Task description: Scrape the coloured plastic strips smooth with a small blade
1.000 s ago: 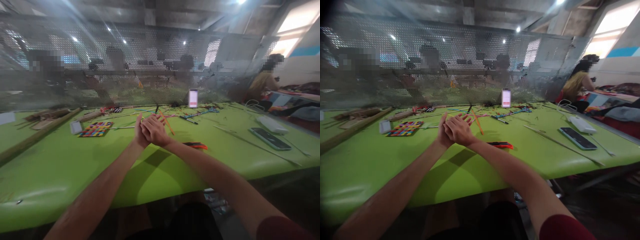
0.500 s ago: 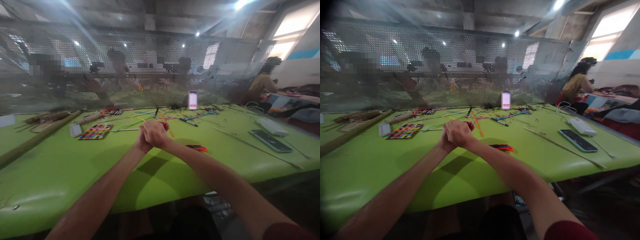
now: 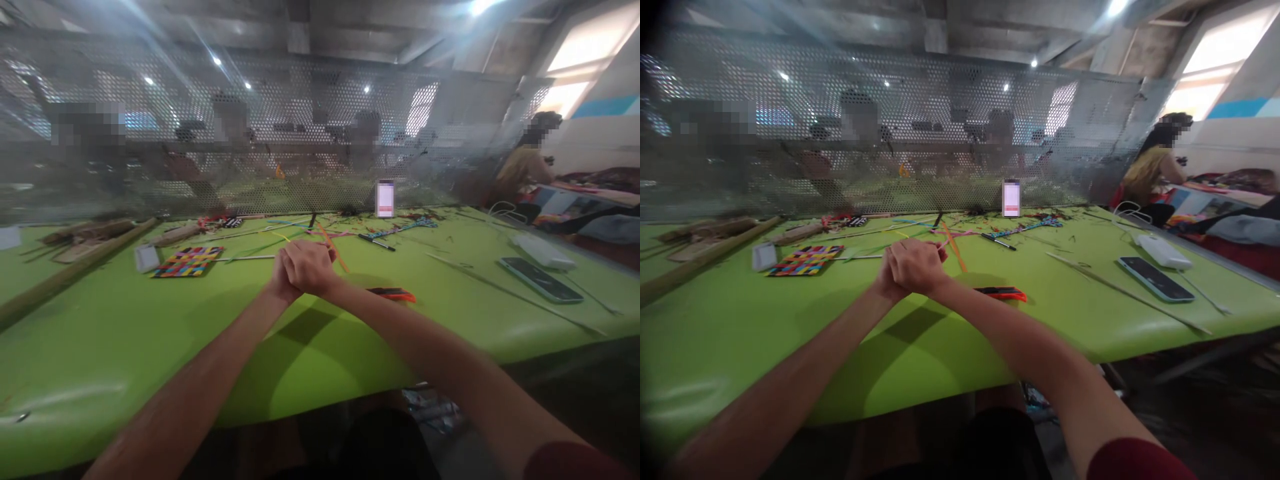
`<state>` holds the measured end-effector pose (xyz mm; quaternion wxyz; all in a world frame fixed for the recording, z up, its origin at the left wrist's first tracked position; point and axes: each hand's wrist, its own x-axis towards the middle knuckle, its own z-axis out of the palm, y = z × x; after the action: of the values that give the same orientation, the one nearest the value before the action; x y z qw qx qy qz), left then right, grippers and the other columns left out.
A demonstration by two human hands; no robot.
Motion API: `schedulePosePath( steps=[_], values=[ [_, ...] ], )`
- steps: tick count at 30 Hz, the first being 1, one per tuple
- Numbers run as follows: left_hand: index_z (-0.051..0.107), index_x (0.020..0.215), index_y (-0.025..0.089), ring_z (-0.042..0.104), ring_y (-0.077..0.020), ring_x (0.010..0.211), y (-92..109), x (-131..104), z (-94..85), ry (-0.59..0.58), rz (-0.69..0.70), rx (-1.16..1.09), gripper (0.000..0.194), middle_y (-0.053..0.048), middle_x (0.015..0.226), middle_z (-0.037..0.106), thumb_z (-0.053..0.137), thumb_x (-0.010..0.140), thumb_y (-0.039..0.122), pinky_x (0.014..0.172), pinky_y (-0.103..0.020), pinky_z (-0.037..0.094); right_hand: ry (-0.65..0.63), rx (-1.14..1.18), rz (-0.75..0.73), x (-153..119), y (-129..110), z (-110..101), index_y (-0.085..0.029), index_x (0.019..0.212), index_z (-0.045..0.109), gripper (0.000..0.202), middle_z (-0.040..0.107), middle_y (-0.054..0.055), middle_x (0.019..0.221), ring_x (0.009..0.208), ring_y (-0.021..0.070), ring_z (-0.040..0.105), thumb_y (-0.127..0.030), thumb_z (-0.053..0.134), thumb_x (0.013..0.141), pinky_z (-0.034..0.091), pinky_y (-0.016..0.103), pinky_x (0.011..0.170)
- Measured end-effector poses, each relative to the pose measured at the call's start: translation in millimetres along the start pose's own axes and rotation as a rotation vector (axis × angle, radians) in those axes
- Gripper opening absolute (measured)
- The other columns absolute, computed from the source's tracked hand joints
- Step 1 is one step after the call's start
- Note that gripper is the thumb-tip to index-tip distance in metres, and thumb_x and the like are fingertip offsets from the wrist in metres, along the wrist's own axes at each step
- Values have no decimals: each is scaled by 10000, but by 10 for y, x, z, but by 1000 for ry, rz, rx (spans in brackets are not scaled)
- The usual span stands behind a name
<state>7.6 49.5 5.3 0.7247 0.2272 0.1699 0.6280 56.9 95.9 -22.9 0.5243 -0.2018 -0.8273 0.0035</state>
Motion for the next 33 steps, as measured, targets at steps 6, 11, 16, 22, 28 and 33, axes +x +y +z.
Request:
schedulePosePath(
  steps=[6,11,16,22,28,33],
  values=[
    [706,979,145,747,-229,940,184,-13,-11,-56,10,20,366,-84,911,763,409,995,358,945,-373,570,-116,-404,-248,95,-78,-399,-175,841,643,372,658,80,870,870,202,528,-290,367,1062,396,379,884],
    [675,772,177,710,-128,634,247,-31,14,107,26,-65,348,-13,694,729,460,1006,320,706,-223,580,-148,-440,-277,91,-16,-398,-184,960,664,334,691,72,1014,1044,216,536,-326,385,1077,316,443,1092],
    [660,735,189,666,-108,542,218,22,20,279,42,-51,359,17,617,697,468,1014,310,592,-192,544,-182,-487,-176,48,55,-376,-171,1134,659,327,690,81,1193,1200,261,505,-356,396,1076,267,501,1147],
    [666,757,177,660,-121,514,141,114,-28,398,18,13,434,10,588,692,386,1054,325,559,-214,536,-190,-458,-173,-5,102,-235,-138,966,686,456,696,110,1014,985,216,551,-317,286,1094,397,418,1024],
    [682,761,176,669,-133,523,96,108,-24,427,62,24,430,8,593,694,437,1044,388,645,-230,571,-167,-382,-194,-69,139,-197,-104,1023,685,422,683,112,1029,994,214,560,-268,301,1088,449,372,949],
    [718,873,185,671,-141,556,89,158,-42,418,88,13,367,20,625,704,431,1040,341,719,-244,580,-232,-353,-112,-49,161,-161,-117,1048,669,390,674,117,1069,1030,207,560,-270,313,1093,435,367,980]
  ],
)
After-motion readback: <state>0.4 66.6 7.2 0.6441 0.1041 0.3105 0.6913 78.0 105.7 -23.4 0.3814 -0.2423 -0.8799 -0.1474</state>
